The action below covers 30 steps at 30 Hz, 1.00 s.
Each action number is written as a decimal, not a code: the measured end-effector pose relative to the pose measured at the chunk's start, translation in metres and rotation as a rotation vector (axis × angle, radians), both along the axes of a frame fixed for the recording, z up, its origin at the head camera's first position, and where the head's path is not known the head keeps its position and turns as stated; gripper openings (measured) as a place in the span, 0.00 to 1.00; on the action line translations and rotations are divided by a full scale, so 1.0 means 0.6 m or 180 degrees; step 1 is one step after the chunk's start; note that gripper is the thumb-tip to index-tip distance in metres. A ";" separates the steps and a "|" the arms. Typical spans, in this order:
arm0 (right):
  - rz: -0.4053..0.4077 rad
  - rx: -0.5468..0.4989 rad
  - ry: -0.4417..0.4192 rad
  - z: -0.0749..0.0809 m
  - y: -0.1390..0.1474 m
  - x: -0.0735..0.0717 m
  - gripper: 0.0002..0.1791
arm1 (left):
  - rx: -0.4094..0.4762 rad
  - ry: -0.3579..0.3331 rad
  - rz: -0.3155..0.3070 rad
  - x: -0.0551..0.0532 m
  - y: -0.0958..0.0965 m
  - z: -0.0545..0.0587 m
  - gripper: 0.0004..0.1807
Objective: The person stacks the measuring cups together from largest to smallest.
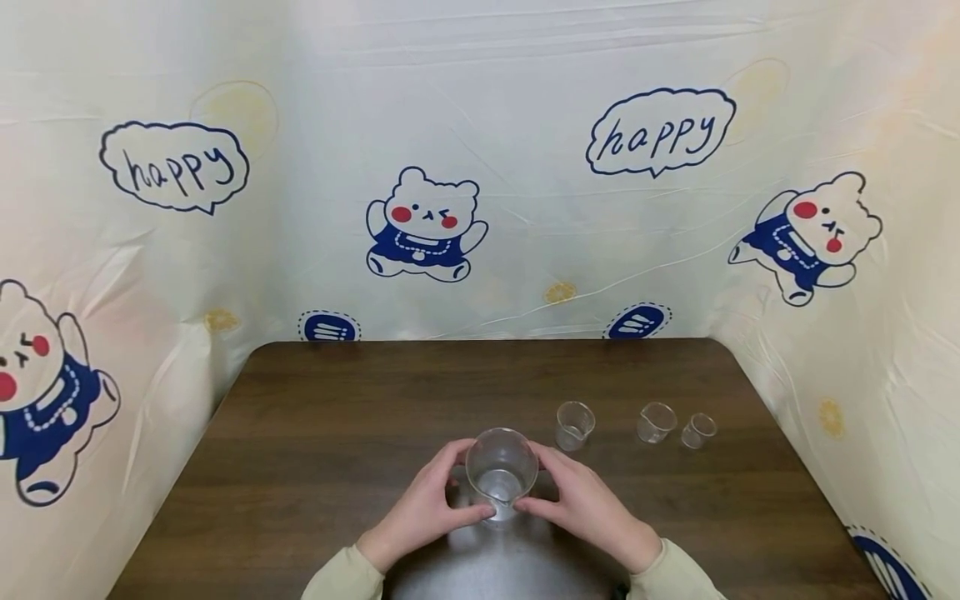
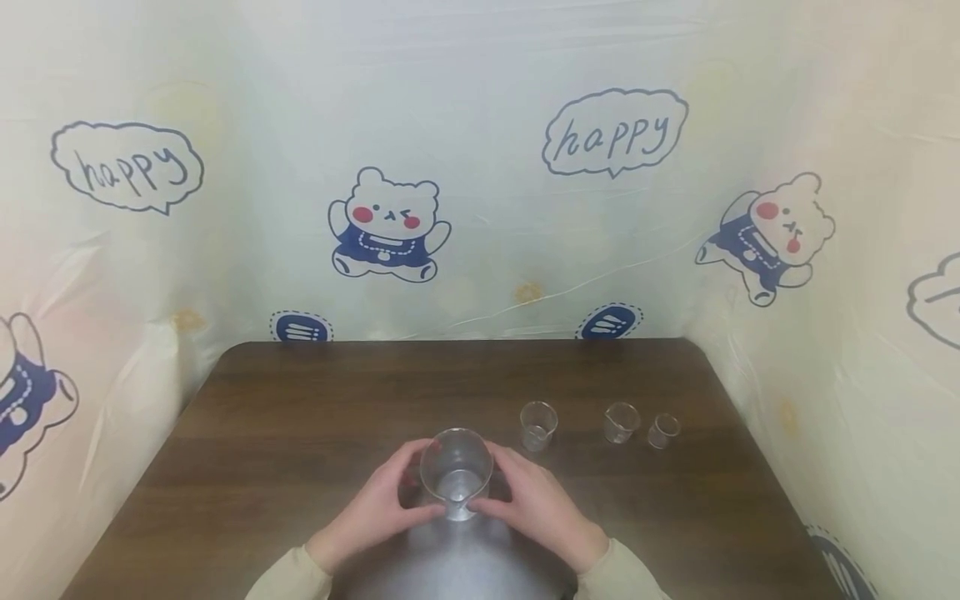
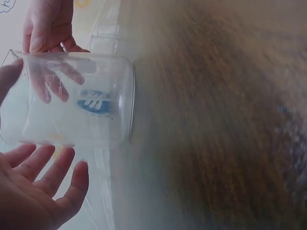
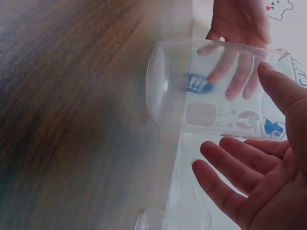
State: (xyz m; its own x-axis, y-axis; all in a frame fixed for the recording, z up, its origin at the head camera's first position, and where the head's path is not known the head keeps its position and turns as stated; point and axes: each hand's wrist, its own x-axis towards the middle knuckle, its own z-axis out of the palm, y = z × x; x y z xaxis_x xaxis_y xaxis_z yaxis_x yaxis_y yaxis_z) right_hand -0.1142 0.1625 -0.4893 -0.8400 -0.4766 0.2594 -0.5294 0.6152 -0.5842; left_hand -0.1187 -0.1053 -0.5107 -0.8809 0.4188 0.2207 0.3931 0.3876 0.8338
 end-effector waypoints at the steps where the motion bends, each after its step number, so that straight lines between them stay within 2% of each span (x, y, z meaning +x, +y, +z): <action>1: -0.0003 -0.0004 -0.0003 -0.001 0.000 0.000 0.41 | 0.0001 -0.0002 -0.0009 -0.001 0.001 0.000 0.44; 7: -0.0004 -0.0011 0.0022 -0.004 0.001 -0.002 0.41 | -0.0002 -0.0001 0.0009 -0.004 0.006 0.001 0.46; 15: 0.0000 -0.0008 0.0035 -0.006 0.002 -0.001 0.40 | -0.0230 0.0096 0.0095 -0.006 0.013 0.003 0.50; 18: 0.0011 -0.0006 0.0044 -0.007 0.001 -0.001 0.40 | -0.0264 0.0068 0.0101 -0.007 0.014 0.003 0.51; 30: 0.0042 -0.0020 0.0096 -0.009 0.000 -0.001 0.40 | 0.0022 -0.0103 -0.0075 -0.014 0.020 0.000 0.56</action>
State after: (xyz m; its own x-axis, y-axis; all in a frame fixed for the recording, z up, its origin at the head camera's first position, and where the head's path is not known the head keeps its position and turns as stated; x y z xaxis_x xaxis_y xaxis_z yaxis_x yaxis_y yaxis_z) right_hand -0.1148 0.1628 -0.4948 -0.8253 -0.4859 0.2876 -0.5550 0.6043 -0.5716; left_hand -0.1272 -0.0933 -0.5106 -0.8775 0.4381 0.1951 0.3748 0.3726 0.8489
